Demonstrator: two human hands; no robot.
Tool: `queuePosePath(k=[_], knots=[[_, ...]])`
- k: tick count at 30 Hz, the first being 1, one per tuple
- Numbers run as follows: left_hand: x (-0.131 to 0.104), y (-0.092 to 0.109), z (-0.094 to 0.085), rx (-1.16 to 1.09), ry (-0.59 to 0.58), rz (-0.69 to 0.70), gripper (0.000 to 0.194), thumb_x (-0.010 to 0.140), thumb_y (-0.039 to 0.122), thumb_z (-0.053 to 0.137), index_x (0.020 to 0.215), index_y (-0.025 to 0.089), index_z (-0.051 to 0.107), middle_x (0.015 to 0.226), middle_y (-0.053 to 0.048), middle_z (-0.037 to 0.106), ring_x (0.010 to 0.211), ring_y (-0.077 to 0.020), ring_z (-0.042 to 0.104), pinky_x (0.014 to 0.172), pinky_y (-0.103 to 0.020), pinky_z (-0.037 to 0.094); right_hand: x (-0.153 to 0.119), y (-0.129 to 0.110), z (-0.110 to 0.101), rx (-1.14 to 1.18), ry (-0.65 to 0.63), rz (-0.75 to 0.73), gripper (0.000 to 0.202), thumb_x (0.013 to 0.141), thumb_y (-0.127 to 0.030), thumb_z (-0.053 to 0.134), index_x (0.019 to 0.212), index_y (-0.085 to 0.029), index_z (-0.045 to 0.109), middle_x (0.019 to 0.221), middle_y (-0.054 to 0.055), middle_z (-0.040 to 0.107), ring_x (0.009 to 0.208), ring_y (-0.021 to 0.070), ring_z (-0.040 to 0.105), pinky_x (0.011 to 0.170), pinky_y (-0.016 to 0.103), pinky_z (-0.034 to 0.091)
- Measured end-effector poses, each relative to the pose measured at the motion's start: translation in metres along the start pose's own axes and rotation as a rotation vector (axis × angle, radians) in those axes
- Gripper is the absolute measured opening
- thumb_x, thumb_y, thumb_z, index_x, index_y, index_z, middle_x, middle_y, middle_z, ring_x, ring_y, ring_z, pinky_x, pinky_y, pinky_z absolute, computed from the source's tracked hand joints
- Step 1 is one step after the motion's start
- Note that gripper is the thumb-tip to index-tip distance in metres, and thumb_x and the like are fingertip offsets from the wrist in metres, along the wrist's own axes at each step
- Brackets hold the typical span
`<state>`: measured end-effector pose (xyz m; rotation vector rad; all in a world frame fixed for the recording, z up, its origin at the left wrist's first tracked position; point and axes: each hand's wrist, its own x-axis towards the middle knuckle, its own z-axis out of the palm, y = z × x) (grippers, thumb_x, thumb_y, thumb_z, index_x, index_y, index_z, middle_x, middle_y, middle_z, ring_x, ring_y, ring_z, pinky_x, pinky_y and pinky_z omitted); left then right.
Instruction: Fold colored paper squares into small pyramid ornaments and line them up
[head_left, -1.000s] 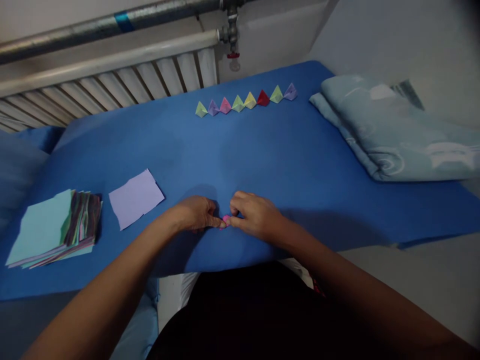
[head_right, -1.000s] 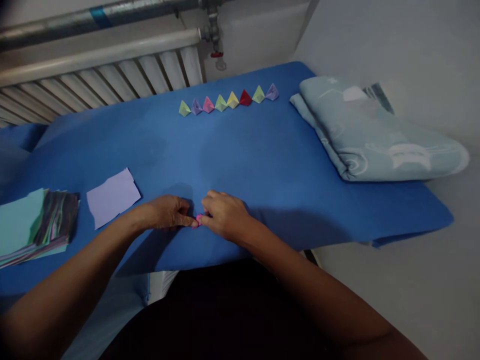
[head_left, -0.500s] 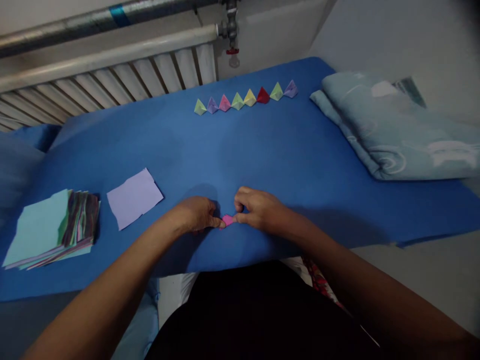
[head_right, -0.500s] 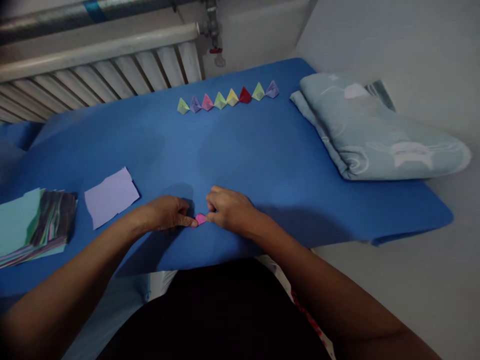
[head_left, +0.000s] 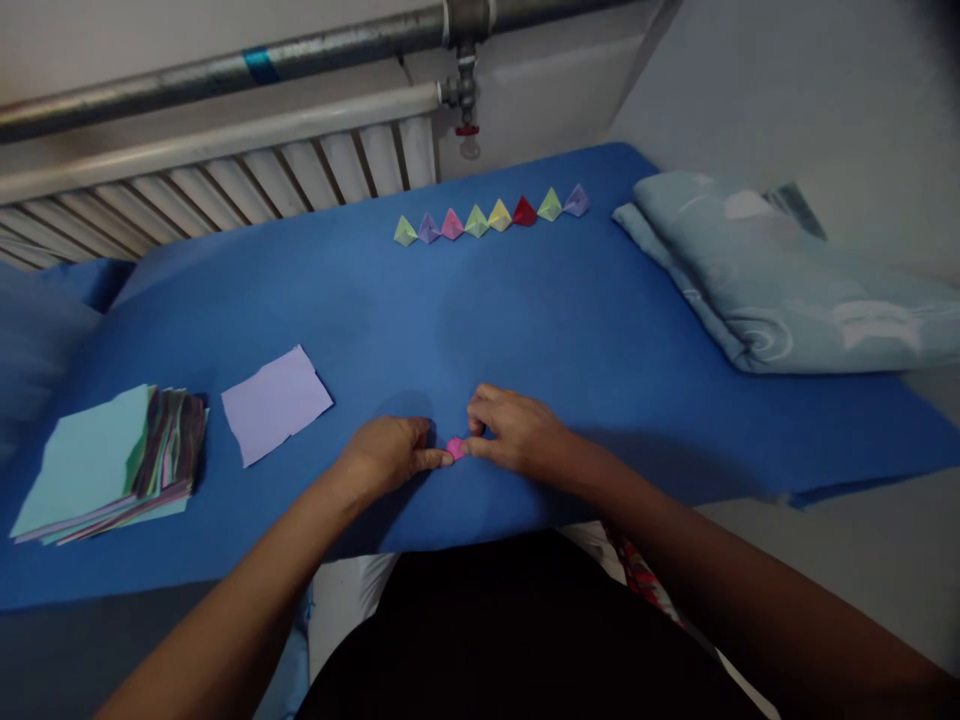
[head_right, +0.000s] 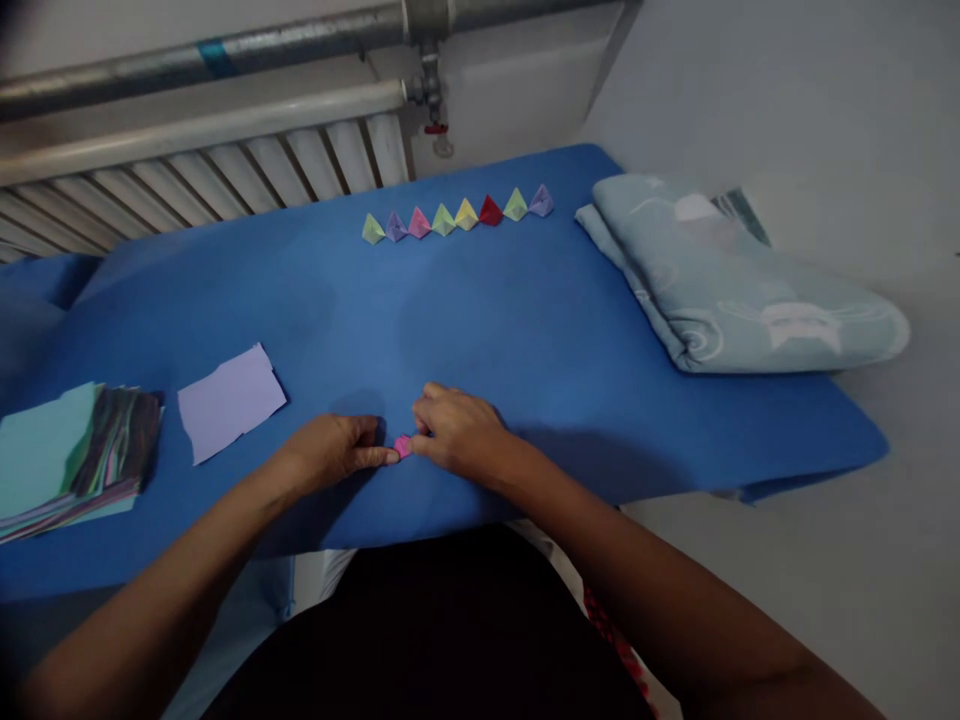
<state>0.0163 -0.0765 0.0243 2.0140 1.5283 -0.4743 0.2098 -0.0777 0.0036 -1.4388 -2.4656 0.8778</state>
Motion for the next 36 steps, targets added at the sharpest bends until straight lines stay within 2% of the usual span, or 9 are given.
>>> queuePosePath(k=[5,9,14,20,26,28,32,36], knots=[[-0.008,0.003,0.005,0.032,0.057,-0.004,0.042,0.085,0.061,0.043,0.082,0.022,0.059,0.066,-0.002,0.06,0.059,-0.0172,0.054,0.052,-0.027,0.025,-0.002,-0.005,0.003,-0.031,0.038,-0.014,0.023,0.085,-0.041,0.058,0.079,-0.019,0.059,0.088,0.002,0.055,0.076,0.0147,0.05,0.061,0.026,0.033],[-0.007,0.0,0.007,-0.009,0.053,0.052,0.043,0.087,0.06,0.04,0.079,0.021,0.058,0.063,0.0,0.057,0.056,-0.0146,0.05,0.052,-0.026,0.026,-0.003,-0.006,0.002,-0.032,0.005,-0.032,0.024,0.086,-0.041,0.057,0.078,-0.018,0.058,0.087,0.002,0.054,0.076,0.0152,0.05,0.061,0.026,0.032],[-0.002,-0.006,0.008,-0.039,0.044,0.067,0.041,0.083,0.06,0.047,0.075,0.021,0.056,0.059,0.003,0.051,0.052,-0.0124,0.043,0.051,-0.026,0.025,-0.003,-0.001,-0.001,0.028,-0.008,-0.061,0.018,0.085,-0.035,0.06,0.08,-0.017,0.058,0.086,0.001,0.052,0.076,0.0136,0.048,0.065,0.025,0.033],[0.001,-0.009,0.007,-0.094,0.0,0.065,0.036,0.082,0.056,0.051,0.073,0.021,0.053,0.057,0.004,0.049,0.052,-0.0122,0.041,0.051,-0.025,0.024,0.0,0.003,-0.003,0.103,-0.062,-0.056,0.006,0.08,-0.023,0.062,0.082,-0.018,0.06,0.086,0.001,0.052,0.07,0.0118,0.046,0.063,0.025,0.033],[-0.003,-0.005,0.009,-0.071,0.028,0.069,0.033,0.083,0.053,0.051,0.076,0.021,0.057,0.06,0.003,0.052,0.054,-0.0133,0.044,0.052,-0.026,0.024,-0.003,-0.003,0.0,0.07,-0.033,-0.083,0.009,0.082,-0.017,0.059,0.09,-0.017,0.061,0.092,0.003,0.054,0.082,0.0156,0.051,0.073,0.027,0.037],[-0.008,-0.002,0.014,-0.075,0.079,0.047,0.032,0.085,0.051,0.05,0.078,0.021,0.057,0.061,0.002,0.055,0.055,-0.0144,0.047,0.052,-0.026,0.024,-0.006,-0.005,0.005,0.061,0.005,-0.081,0.007,0.082,-0.015,0.058,0.087,-0.017,0.061,0.09,0.003,0.055,0.082,0.0159,0.051,0.074,0.028,0.038],[-0.02,0.005,0.034,-0.098,0.284,-0.011,0.025,0.088,0.043,0.049,0.087,0.02,0.059,0.069,-0.002,0.062,0.061,-0.0168,0.055,0.056,-0.027,0.03,-0.014,-0.009,0.018,0.09,0.175,-0.039,0.006,0.081,-0.013,0.057,0.077,-0.017,0.058,0.083,0.003,0.056,0.081,0.0163,0.05,0.074,0.029,0.037],[-0.023,0.005,0.047,-0.261,0.373,0.105,0.016,0.087,0.032,0.053,0.096,0.021,0.06,0.081,-0.003,0.065,0.07,-0.0171,0.059,0.063,-0.027,0.039,-0.021,-0.014,0.027,0.241,0.183,-0.032,0.011,0.076,-0.007,0.057,0.073,-0.018,0.055,0.072,-0.001,0.055,0.073,0.0135,0.049,0.068,0.026,0.036]])
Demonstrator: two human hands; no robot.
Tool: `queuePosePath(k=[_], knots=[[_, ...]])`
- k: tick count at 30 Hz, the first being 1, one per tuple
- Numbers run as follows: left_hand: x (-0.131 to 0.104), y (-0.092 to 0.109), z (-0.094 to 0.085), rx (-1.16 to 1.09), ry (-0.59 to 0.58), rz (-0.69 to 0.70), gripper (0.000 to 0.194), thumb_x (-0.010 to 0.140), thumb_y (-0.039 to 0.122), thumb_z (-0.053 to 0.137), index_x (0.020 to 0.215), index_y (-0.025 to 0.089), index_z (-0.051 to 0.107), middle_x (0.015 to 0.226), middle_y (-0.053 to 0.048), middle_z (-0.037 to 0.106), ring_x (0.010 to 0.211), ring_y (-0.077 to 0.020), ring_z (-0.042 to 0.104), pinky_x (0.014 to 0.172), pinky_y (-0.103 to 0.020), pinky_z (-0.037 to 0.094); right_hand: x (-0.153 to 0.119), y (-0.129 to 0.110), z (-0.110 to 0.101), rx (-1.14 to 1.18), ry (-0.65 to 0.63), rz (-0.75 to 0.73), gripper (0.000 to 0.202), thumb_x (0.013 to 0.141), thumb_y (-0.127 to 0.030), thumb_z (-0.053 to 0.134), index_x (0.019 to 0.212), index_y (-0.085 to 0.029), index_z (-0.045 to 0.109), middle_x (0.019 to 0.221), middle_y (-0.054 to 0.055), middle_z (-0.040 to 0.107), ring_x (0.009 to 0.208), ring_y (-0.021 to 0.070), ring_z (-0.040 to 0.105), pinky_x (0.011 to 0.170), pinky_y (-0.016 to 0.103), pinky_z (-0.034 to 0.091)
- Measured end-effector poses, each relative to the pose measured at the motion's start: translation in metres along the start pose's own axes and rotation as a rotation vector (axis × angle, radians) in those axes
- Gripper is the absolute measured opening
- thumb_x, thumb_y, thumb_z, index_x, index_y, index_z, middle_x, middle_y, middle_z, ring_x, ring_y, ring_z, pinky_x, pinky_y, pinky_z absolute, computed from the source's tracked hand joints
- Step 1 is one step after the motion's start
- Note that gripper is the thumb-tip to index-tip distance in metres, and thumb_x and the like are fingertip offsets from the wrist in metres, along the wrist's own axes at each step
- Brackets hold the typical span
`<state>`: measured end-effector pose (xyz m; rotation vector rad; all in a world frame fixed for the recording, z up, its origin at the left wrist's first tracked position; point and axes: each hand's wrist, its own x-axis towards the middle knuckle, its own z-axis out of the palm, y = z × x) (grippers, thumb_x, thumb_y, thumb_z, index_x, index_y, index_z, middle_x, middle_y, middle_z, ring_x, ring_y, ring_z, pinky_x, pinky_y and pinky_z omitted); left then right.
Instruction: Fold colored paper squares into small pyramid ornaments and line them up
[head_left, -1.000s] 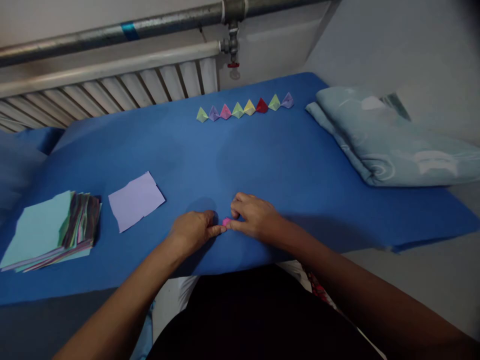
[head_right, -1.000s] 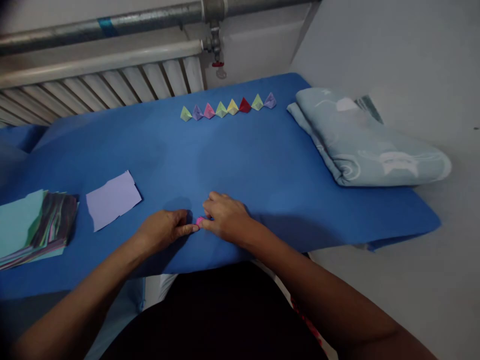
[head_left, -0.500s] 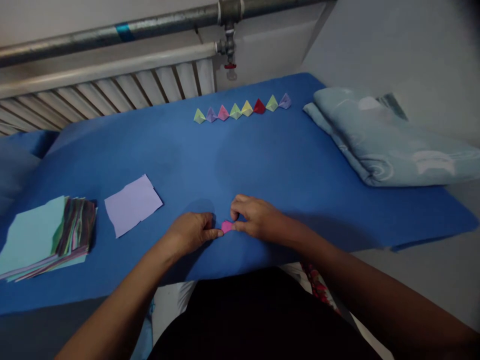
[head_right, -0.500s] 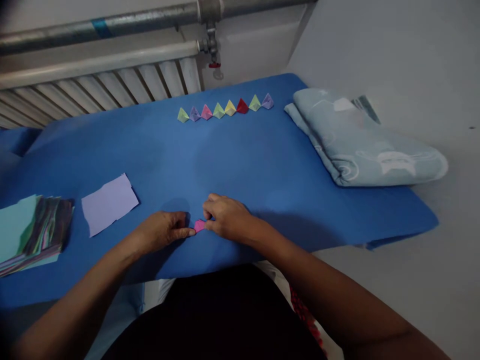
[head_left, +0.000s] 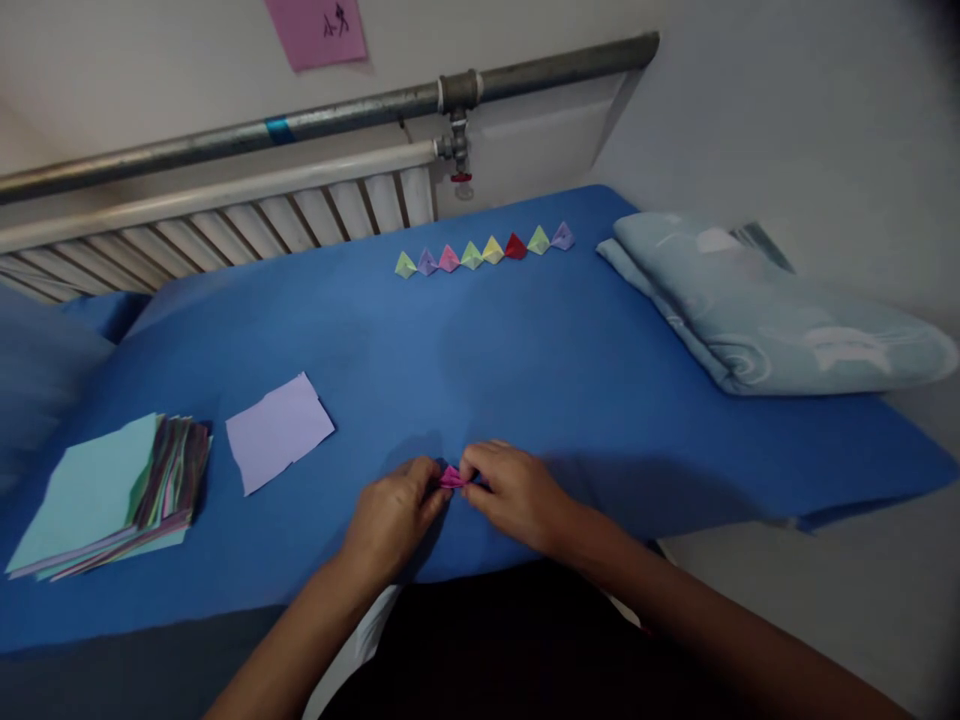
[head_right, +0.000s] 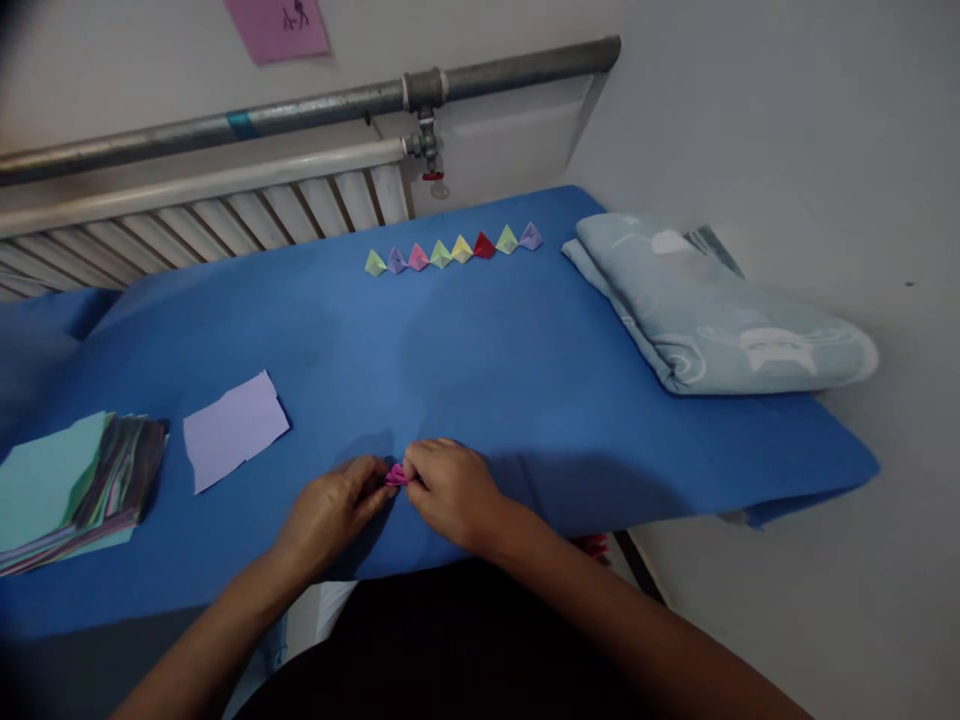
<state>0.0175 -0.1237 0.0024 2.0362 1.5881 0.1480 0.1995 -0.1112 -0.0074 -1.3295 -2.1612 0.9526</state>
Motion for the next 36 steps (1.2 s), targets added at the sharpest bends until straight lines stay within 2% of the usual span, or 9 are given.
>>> queuePosePath(k=[3,6,12,15,20,22,25,31,36], knots=[[0.011,-0.004,-0.006,-0.245,0.061,0.055,0.025,0.081,0.031,0.061,0.103,0.02,0.061,0.085,-0.003,0.064,0.071,-0.0155,0.058,0.066,-0.027,0.043,0.002,0.002,-0.002,0.139,0.045,0.033,0.011,0.078,-0.01,0.057,0.072,-0.019,0.054,0.065,-0.004,0.051,0.065,0.0112,0.047,0.062,0.024,0.034],[0.036,-0.007,-0.023,-0.481,0.036,0.058,0.038,0.075,0.035,0.067,0.11,0.02,0.062,0.092,-0.004,0.065,0.075,-0.0154,0.057,0.067,-0.028,0.045,0.016,0.006,-0.014,0.261,0.132,0.048,0.008,0.079,-0.015,0.058,0.074,-0.02,0.055,0.064,-0.005,0.05,0.061,0.0098,0.046,0.059,0.023,0.034],[0.1,-0.012,-0.065,-0.769,-0.145,0.115,0.027,0.074,0.042,0.067,0.082,0.016,0.066,0.072,0.0,0.06,0.065,-0.0117,0.052,0.064,-0.025,0.041,0.075,0.007,-0.05,0.335,0.233,0.024,0.006,0.077,-0.017,0.059,0.076,-0.021,0.055,0.065,-0.006,0.05,0.057,0.0083,0.043,0.054,0.021,0.033],[0.123,-0.014,-0.076,-0.815,-0.108,0.15,0.029,0.074,0.044,0.068,0.083,0.017,0.066,0.07,0.002,0.058,0.063,-0.0099,0.049,0.062,-0.024,0.04,0.105,0.011,-0.06,0.413,0.236,0.026,0.005,0.077,-0.018,0.058,0.077,-0.021,0.054,0.064,-0.006,0.051,0.055,0.0082,0.042,0.053,0.021,0.034],[0.136,-0.023,-0.063,-0.819,0.012,0.118,0.036,0.075,0.051,0.065,0.068,0.016,0.064,0.062,0.001,0.056,0.062,-0.0112,0.049,0.063,-0.026,0.038,0.126,0.029,-0.053,0.613,0.088,0.116,0.014,0.073,-0.02,0.062,0.085,-0.022,0.055,0.069,-0.005,0.053,0.062,0.0093,0.048,0.059,0.022,0.039],[0.136,-0.03,-0.053,-0.845,0.021,0.119,0.035,0.075,0.05,0.065,0.067,0.016,0.063,0.063,0.0,0.057,0.064,-0.012,0.05,0.066,-0.027,0.039,0.126,0.038,-0.048,0.61,-0.005,0.139,0.015,0.074,-0.023,0.063,0.088,-0.021,0.058,0.068,-0.005,0.052,0.062,0.0096,0.048,0.059,0.023,0.039],[0.136,-0.038,-0.044,-0.847,0.017,0.151,0.031,0.078,0.046,0.063,0.068,0.017,0.064,0.065,0.0,0.058,0.067,-0.0125,0.051,0.069,-0.028,0.04,0.123,0.045,-0.045,0.499,-0.097,0.117,0.014,0.081,-0.032,0.06,0.08,-0.018,0.063,0.062,-0.005,0.049,0.056,0.0087,0.042,0.053,0.022,0.034],[0.136,-0.038,-0.041,-0.756,0.033,0.173,0.032,0.084,0.046,0.055,0.071,0.017,0.06,0.066,0.002,0.053,0.064,-0.0107,0.047,0.063,-0.025,0.039,0.125,0.043,-0.045,0.284,-0.015,0.002,0.018,0.084,-0.028,0.055,0.069,-0.018,0.057,0.063,-0.004,0.05,0.059,0.0091,0.043,0.055,0.022,0.034],[0.136,-0.037,-0.038,-0.732,0.115,0.175,0.032,0.086,0.045,0.052,0.072,0.017,0.058,0.064,0.002,0.051,0.06,-0.0097,0.044,0.058,-0.024,0.037,0.13,0.041,-0.043,0.387,-0.041,0.087,0.023,0.083,-0.029,0.053,0.063,-0.019,0.051,0.057,-0.006,0.039,0.055,0.0084,0.036,0.053,0.022,0.031]])
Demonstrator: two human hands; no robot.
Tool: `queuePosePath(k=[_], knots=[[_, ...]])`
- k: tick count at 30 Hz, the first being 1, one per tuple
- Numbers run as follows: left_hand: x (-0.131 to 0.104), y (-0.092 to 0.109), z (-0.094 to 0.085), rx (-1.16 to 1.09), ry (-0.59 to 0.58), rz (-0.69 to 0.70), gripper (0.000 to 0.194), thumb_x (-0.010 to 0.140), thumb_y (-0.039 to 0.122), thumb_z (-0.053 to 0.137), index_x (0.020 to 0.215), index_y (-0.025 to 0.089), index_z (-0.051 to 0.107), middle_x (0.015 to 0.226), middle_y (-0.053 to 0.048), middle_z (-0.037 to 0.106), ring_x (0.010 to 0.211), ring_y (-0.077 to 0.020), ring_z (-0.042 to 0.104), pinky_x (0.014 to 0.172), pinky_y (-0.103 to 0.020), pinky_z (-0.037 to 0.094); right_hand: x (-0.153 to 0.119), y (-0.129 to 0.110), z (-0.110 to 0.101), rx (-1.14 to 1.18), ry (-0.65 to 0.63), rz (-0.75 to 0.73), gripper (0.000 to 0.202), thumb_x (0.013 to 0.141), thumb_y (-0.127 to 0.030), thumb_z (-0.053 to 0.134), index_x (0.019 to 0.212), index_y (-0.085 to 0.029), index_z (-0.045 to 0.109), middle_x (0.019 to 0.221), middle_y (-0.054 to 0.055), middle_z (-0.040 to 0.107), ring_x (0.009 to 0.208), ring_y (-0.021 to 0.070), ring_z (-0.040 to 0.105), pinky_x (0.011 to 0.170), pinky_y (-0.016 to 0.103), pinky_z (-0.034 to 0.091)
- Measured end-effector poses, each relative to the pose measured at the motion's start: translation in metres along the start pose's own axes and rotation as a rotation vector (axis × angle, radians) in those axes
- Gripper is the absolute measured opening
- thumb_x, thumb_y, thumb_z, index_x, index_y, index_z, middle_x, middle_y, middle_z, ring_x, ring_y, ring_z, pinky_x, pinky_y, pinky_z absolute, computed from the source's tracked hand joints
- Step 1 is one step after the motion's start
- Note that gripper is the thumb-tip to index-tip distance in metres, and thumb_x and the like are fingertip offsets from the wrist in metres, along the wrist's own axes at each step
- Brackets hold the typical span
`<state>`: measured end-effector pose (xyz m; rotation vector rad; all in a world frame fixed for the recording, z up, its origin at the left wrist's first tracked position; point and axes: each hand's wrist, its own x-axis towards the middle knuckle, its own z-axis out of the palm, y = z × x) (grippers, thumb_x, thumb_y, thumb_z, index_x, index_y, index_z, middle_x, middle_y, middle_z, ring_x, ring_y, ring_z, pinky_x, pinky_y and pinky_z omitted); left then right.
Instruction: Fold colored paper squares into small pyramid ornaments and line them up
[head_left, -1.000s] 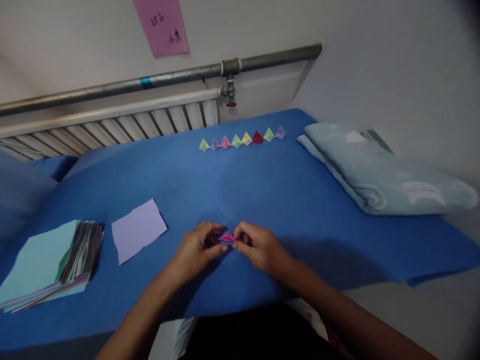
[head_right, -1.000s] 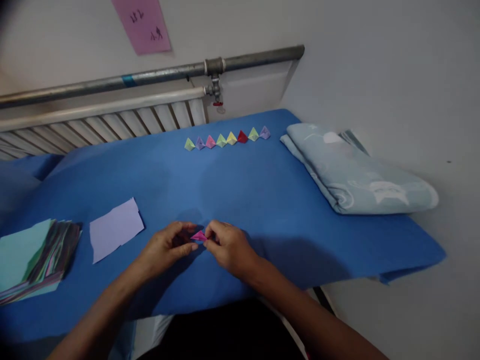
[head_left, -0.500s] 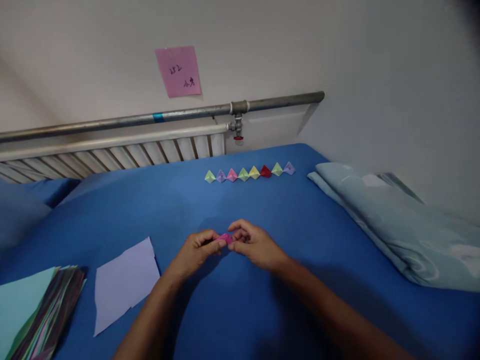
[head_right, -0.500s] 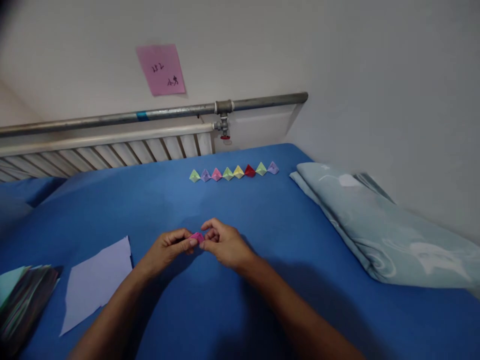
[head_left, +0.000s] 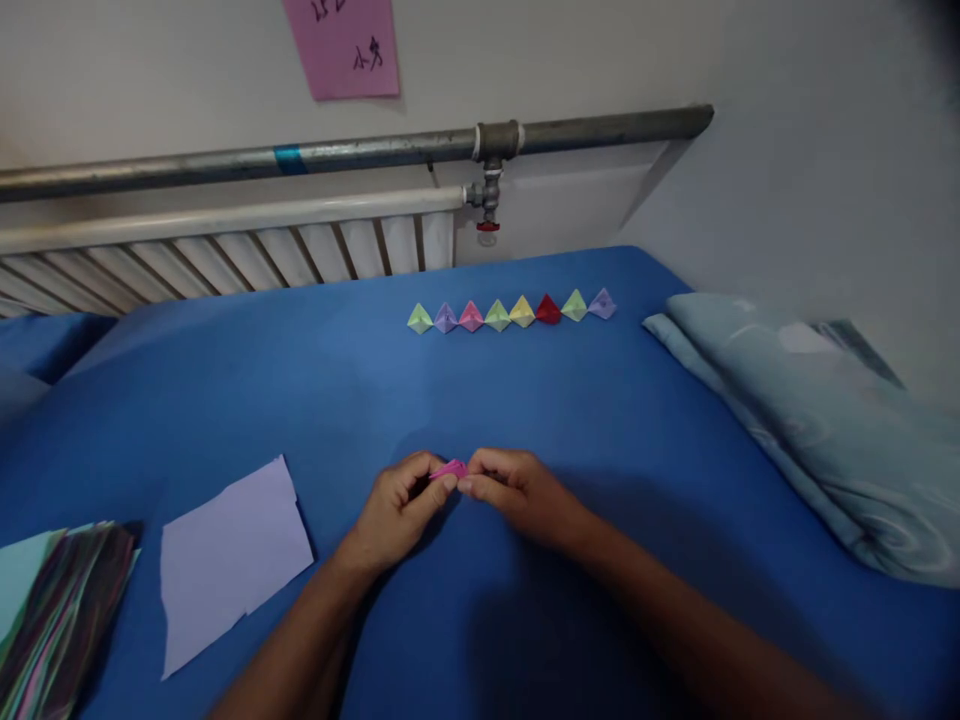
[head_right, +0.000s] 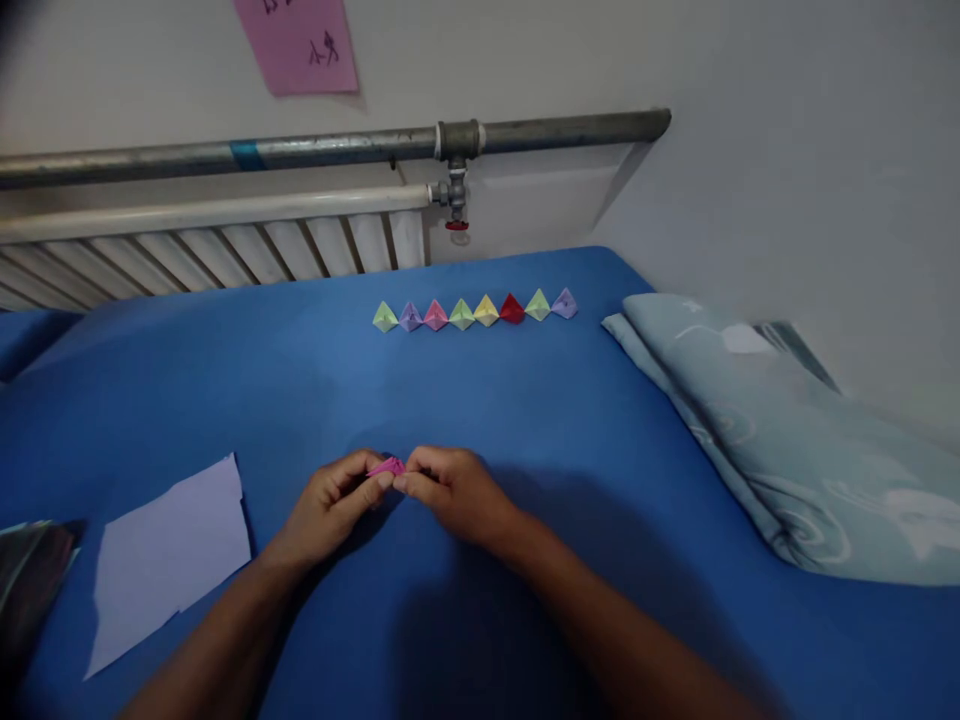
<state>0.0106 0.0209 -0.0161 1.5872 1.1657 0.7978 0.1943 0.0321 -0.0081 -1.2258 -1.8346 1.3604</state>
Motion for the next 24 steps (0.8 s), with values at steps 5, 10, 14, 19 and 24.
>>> queuePosePath(k=[5,10,14,19,24], knots=[[-0.001,-0.001,-0.002,-0.129,-0.028,-0.035,0.03,0.085,0.041,0.056,0.067,0.017,0.06,0.064,0.001,0.057,0.063,-0.0107,0.052,0.065,-0.026,0.041,-0.004,-0.001,-0.004,0.108,-0.072,0.058,0.02,0.085,-0.034,0.053,0.074,-0.019,0.059,0.061,-0.005,0.044,0.057,0.0088,0.037,0.053,0.021,0.031],[-0.001,-0.001,-0.004,-0.169,-0.048,-0.017,0.03,0.083,0.04,0.061,0.064,0.017,0.061,0.063,0.0,0.059,0.066,-0.0116,0.053,0.066,-0.027,0.042,-0.009,-0.001,-0.004,0.04,-0.037,-0.017,0.021,0.085,-0.032,0.053,0.07,-0.018,0.058,0.062,-0.004,0.047,0.059,0.0093,0.041,0.056,0.022,0.034],[-0.001,-0.004,-0.005,-0.187,-0.052,-0.07,0.024,0.082,0.041,0.062,0.078,0.017,0.065,0.073,-0.001,0.062,0.069,-0.0126,0.055,0.068,-0.028,0.046,-0.008,0.004,-0.002,-0.104,0.044,-0.102,0.02,0.087,-0.027,0.052,0.071,-0.018,0.058,0.065,-0.003,0.052,0.062,0.0101,0.047,0.059,0.022,0.036],[-0.002,-0.006,-0.005,-0.043,0.222,0.047,0.016,0.083,0.033,0.061,0.094,0.023,0.066,0.098,-0.003,0.062,0.09,-0.0156,0.057,0.08,-0.03,0.047,-0.006,0.011,0.001,-0.349,0.12,-0.162,0.014,0.089,-0.022,0.052,0.079,-0.018,0.061,0.074,0.0,0.056,0.07,0.0116,0.051,0.066,0.024,0.038],[0.0,-0.01,-0.003,0.064,0.163,0.081,0.013,0.085,0.03,0.058,0.086,0.02,0.067,0.086,-0.003,0.063,0.083,-0.0157,0.059,0.078,-0.03,0.047,-0.005,0.008,0.003,-0.487,0.059,-0.126,0.009,0.087,-0.021,0.055,0.084,-0.018,0.063,0.077,0.002,0.058,0.071,0.0131,0.051,0.066,0.026,0.038]])
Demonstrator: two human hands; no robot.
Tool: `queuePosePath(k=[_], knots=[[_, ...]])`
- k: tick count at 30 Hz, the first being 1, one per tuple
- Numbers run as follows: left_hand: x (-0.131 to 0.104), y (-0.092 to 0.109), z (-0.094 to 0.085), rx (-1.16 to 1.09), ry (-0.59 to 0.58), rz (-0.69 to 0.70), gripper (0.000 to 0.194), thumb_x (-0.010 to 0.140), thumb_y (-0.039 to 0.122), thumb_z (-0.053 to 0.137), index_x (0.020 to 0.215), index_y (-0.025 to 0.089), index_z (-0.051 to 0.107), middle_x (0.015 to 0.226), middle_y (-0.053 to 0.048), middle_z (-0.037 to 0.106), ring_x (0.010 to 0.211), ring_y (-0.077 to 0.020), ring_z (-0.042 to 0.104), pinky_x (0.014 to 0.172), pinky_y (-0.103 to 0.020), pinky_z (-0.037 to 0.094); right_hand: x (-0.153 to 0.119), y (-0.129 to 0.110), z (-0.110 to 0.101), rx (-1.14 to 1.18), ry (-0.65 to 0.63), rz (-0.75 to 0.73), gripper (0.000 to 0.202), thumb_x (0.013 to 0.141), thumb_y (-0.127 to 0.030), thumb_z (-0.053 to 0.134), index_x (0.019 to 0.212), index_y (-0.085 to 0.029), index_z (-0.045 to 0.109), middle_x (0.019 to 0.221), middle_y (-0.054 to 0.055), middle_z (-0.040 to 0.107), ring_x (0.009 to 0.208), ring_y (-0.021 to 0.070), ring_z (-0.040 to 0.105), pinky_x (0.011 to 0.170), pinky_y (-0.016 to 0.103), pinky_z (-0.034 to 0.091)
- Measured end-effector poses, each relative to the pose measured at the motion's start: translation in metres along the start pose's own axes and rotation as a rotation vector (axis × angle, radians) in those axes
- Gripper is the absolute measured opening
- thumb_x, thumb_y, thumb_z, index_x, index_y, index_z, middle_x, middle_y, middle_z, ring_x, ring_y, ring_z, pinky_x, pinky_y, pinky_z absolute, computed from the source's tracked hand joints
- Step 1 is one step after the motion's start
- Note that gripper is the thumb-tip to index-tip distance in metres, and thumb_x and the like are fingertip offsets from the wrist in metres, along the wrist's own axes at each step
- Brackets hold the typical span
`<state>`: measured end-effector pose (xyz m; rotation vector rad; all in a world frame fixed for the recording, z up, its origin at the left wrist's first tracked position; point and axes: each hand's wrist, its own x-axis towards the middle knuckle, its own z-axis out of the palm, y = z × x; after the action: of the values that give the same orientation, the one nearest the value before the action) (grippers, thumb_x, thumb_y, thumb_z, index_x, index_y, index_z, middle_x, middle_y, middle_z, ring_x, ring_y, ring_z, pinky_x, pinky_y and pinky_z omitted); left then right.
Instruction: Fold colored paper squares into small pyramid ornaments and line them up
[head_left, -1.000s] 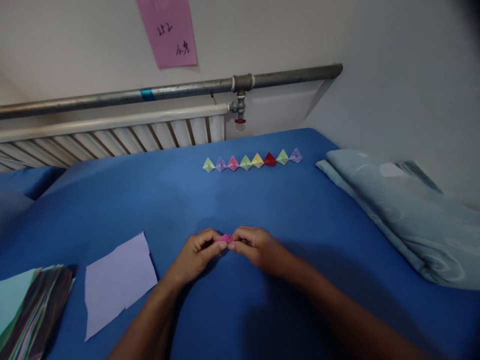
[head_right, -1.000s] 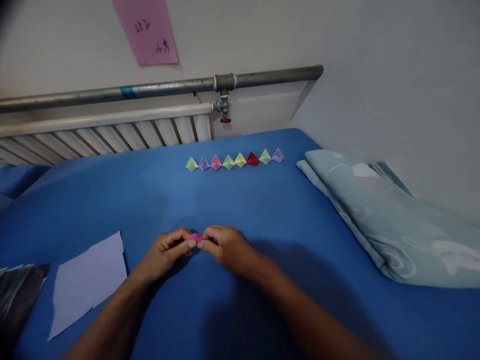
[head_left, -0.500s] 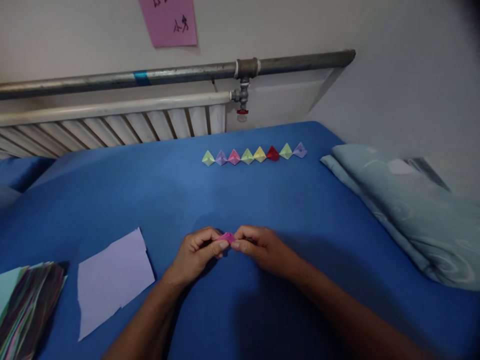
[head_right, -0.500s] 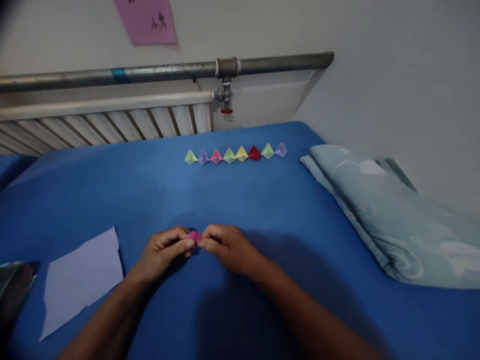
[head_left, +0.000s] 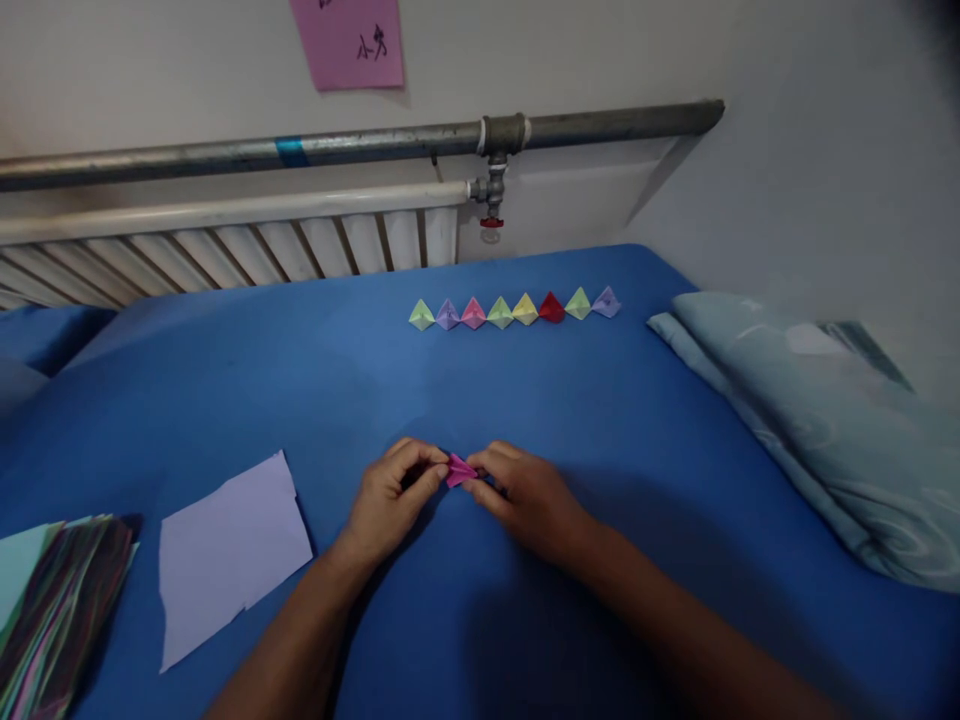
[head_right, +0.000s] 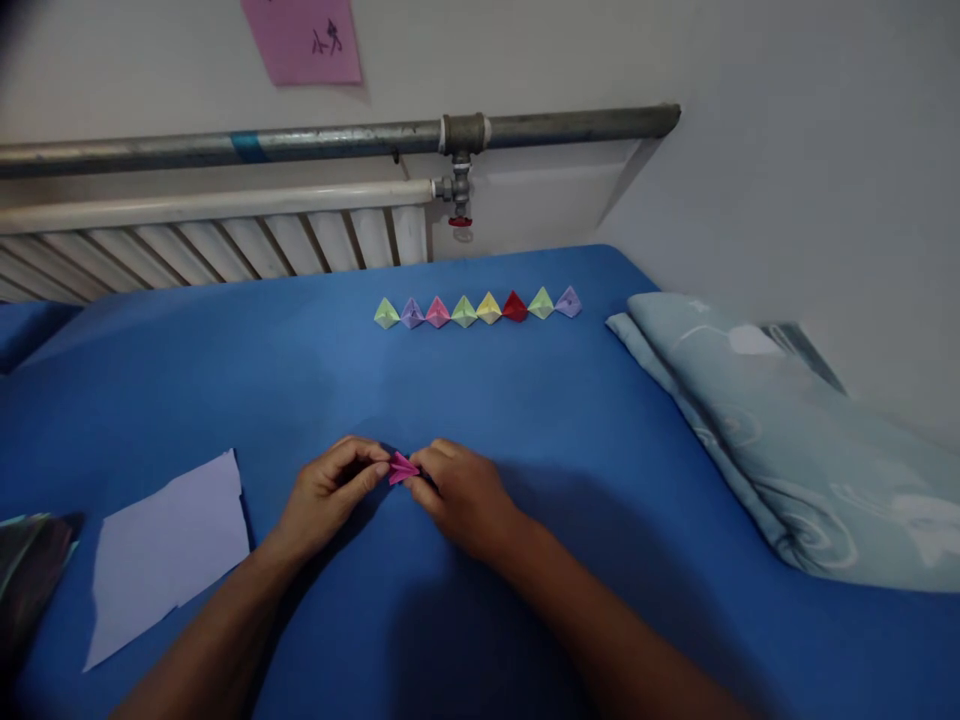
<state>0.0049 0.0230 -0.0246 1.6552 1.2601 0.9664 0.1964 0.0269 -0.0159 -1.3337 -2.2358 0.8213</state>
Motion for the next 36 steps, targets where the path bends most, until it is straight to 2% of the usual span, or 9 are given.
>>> queuePosePath(k=[2,5,7,12,17,20,25,36], knots=[[0.001,-0.002,0.0,0.026,-0.026,-0.001,0.014,0.085,0.03,0.058,0.085,0.02,0.067,0.084,-0.003,0.064,0.082,-0.0156,0.059,0.077,-0.03,0.046,0.0,0.0,-0.001,0.015,-0.013,-0.011,0.011,0.085,-0.017,0.054,0.09,-0.018,0.064,0.08,0.002,0.059,0.072,0.0132,0.051,0.067,0.026,0.038],[0.001,-0.003,0.0,0.058,-0.019,-0.009,0.014,0.084,0.03,0.057,0.084,0.02,0.067,0.085,-0.003,0.064,0.081,-0.0157,0.059,0.076,-0.03,0.046,-0.002,0.002,-0.002,0.052,0.018,-0.013,0.03,0.078,-0.008,0.051,0.104,-0.018,0.062,0.082,0.002,0.058,0.072,0.0133,0.051,0.066,0.026,0.039],[0.002,-0.003,0.0,0.078,-0.015,-0.012,0.015,0.085,0.031,0.056,0.084,0.02,0.066,0.085,-0.003,0.065,0.082,-0.0158,0.059,0.077,-0.03,0.046,-0.004,0.004,-0.002,0.073,0.059,-0.009,0.037,0.075,-0.005,0.05,0.107,-0.018,0.061,0.083,0.002,0.057,0.071,0.0134,0.051,0.065,0.026,0.04],[0.001,0.0,0.0,0.12,-0.018,0.015,0.014,0.085,0.029,0.054,0.086,0.02,0.065,0.086,-0.003,0.065,0.082,-0.0151,0.059,0.076,-0.029,0.046,-0.007,0.007,-0.001,0.14,0.152,-0.022,0.02,0.079,-0.01,0.049,0.093,-0.018,0.061,0.083,0.002,0.057,0.067,0.0116,0.05,0.062,0.025,0.04],[-0.001,0.003,0.001,0.164,-0.065,0.16,0.012,0.083,0.019,0.053,0.089,0.02,0.063,0.091,-0.003,0.063,0.084,-0.0143,0.059,0.076,-0.028,0.046,-0.006,0.002,0.003,0.139,0.122,-0.085,0.014,0.08,-0.014,0.055,0.09,-0.02,0.063,0.079,0.001,0.058,0.067,0.0115,0.051,0.062,0.024,0.039],[-0.001,0.003,0.002,0.194,-0.091,0.184,0.01,0.083,0.019,0.055,0.089,0.021,0.062,0.09,-0.003,0.063,0.084,-0.0143,0.059,0.075,-0.027,0.046,-0.005,-0.001,0.006,0.11,0.096,-0.095,0.009,0.085,-0.018,0.055,0.088,-0.019,0.063,0.079,0.001,0.059,0.07,0.0123,0.052,0.065,0.025,0.04],[0.001,0.003,0.005,0.206,-0.063,0.169,0.008,0.085,0.022,0.055,0.083,0.02,0.063,0.085,-0.002,0.063,0.081,-0.014,0.058,0.075,-0.028,0.046,-0.002,0.0,0.008,0.063,0.06,-0.079,0.012,0.089,-0.019,0.051,0.085,-0.019,0.062,0.08,0.002,0.06,0.075,0.0128,0.055,0.07,0.025,0.041],[0.002,0.002,0.008,0.232,-0.055,0.191,0.011,0.087,0.02,0.054,0.081,0.02,0.064,0.082,-0.002,0.063,0.08,-0.014,0.058,0.076,-0.028,0.045,-0.001,-0.001,0.009,0.028,0.069,-0.051,0.012,0.087,-0.014,0.052,0.084,-0.018,0.062,0.081,0.002,0.061,0.075,0.0128,0.055,0.07,0.025,0.04]])
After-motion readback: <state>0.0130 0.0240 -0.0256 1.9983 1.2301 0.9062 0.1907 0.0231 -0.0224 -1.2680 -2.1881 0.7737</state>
